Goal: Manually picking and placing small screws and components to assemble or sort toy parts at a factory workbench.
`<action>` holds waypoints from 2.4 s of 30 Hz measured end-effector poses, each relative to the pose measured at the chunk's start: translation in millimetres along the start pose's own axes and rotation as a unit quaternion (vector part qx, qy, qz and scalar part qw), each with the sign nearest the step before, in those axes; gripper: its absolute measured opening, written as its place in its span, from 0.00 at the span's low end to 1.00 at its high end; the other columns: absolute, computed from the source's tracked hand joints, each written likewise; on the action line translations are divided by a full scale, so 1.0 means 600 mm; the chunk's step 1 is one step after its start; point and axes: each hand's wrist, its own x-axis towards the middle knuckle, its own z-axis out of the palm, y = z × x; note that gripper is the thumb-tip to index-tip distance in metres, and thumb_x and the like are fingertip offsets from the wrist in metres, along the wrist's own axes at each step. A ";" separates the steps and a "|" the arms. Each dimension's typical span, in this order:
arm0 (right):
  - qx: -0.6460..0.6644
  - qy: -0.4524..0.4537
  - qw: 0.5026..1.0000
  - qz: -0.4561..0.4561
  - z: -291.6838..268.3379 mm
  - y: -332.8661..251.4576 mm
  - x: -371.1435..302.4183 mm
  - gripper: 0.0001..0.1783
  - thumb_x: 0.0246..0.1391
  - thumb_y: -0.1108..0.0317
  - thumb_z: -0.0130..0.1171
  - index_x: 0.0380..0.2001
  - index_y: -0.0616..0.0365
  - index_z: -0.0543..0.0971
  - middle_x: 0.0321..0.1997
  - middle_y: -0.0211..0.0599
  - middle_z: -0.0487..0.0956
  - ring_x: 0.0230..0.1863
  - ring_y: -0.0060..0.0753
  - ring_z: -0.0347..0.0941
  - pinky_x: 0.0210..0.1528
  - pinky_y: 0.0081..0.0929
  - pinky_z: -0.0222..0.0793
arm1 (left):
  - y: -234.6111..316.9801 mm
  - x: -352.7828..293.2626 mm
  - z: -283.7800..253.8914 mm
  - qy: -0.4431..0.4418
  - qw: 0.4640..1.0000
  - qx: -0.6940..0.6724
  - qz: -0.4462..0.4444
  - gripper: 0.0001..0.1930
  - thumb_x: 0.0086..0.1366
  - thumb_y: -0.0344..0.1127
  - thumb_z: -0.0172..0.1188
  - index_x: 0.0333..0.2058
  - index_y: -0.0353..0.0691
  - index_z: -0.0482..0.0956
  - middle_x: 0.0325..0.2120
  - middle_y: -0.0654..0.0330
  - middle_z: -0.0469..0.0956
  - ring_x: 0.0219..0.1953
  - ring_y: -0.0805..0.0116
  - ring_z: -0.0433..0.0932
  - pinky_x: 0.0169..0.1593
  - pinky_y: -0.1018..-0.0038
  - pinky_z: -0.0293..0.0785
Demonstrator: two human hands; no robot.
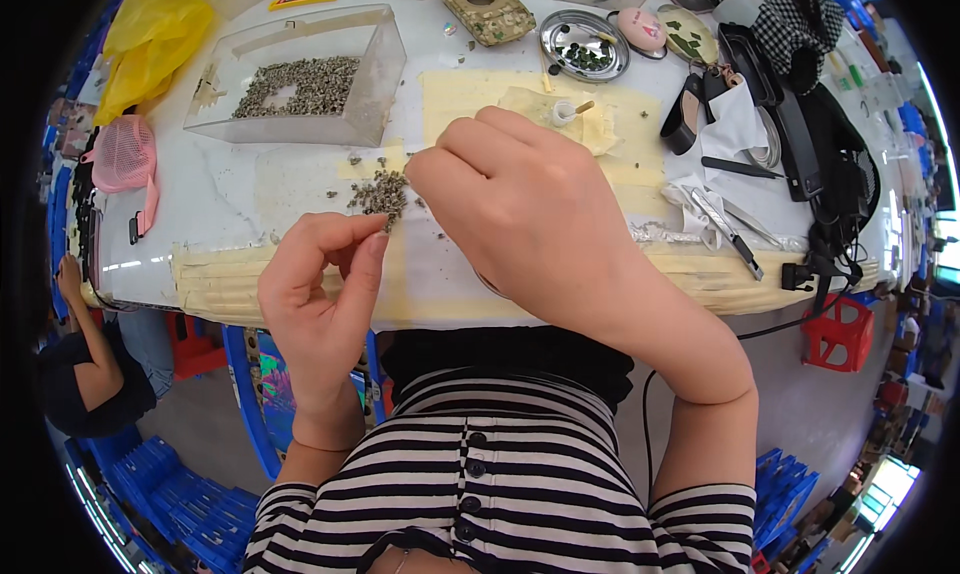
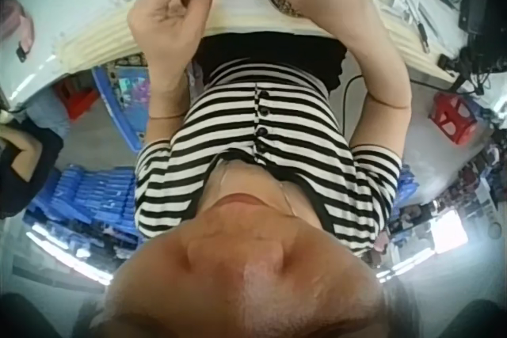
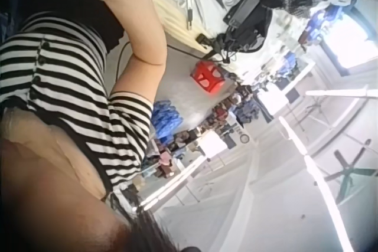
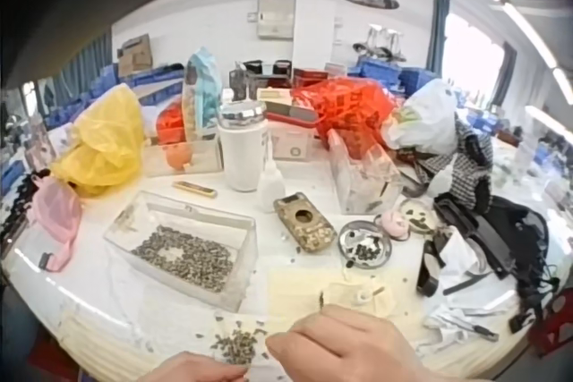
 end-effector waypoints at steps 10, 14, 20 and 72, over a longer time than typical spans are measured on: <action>0.142 0.093 0.984 0.055 -0.021 -0.003 -0.028 0.14 0.39 0.80 0.69 0.34 0.60 0.83 0.28 0.34 0.78 0.28 0.35 0.74 0.29 0.28 0.69 | -0.001 0.024 0.050 0.007 0.987 -0.156 0.038 0.07 0.57 0.20 0.66 0.37 0.31 0.83 0.27 0.62 0.79 0.25 0.80 0.72 0.29 0.83 0.68; 0.123 0.113 0.985 0.040 -0.014 0.002 -0.042 0.17 0.36 0.80 0.69 0.35 0.59 0.84 0.29 0.33 0.78 0.28 0.34 0.74 0.29 0.27 0.69 | -0.003 0.022 0.055 -0.016 0.984 -0.179 0.018 0.07 0.59 0.20 0.65 0.38 0.30 0.83 0.28 0.62 0.80 0.26 0.81 0.73 0.31 0.83 0.69; 0.109 0.116 0.987 0.006 -0.017 0.015 -0.047 0.23 0.31 0.79 0.70 0.38 0.59 0.86 0.30 0.32 0.78 0.28 0.33 0.74 0.28 0.26 0.70 | 0.013 0.031 0.053 -0.068 0.905 -0.389 -0.155 0.06 0.63 0.19 0.62 0.39 0.28 0.82 0.30 0.63 0.81 0.32 0.82 0.76 0.37 0.84 0.72; 0.124 0.152 0.978 0.065 -0.002 0.010 -0.046 0.14 0.37 0.81 0.70 0.31 0.61 0.82 0.25 0.35 0.78 0.26 0.36 0.76 0.28 0.28 0.72 | 0.004 0.034 0.076 0.045 0.990 -0.036 0.127 0.10 0.53 0.18 0.68 0.34 0.32 0.82 0.26 0.58 0.80 0.23 0.73 0.76 0.28 0.79 0.73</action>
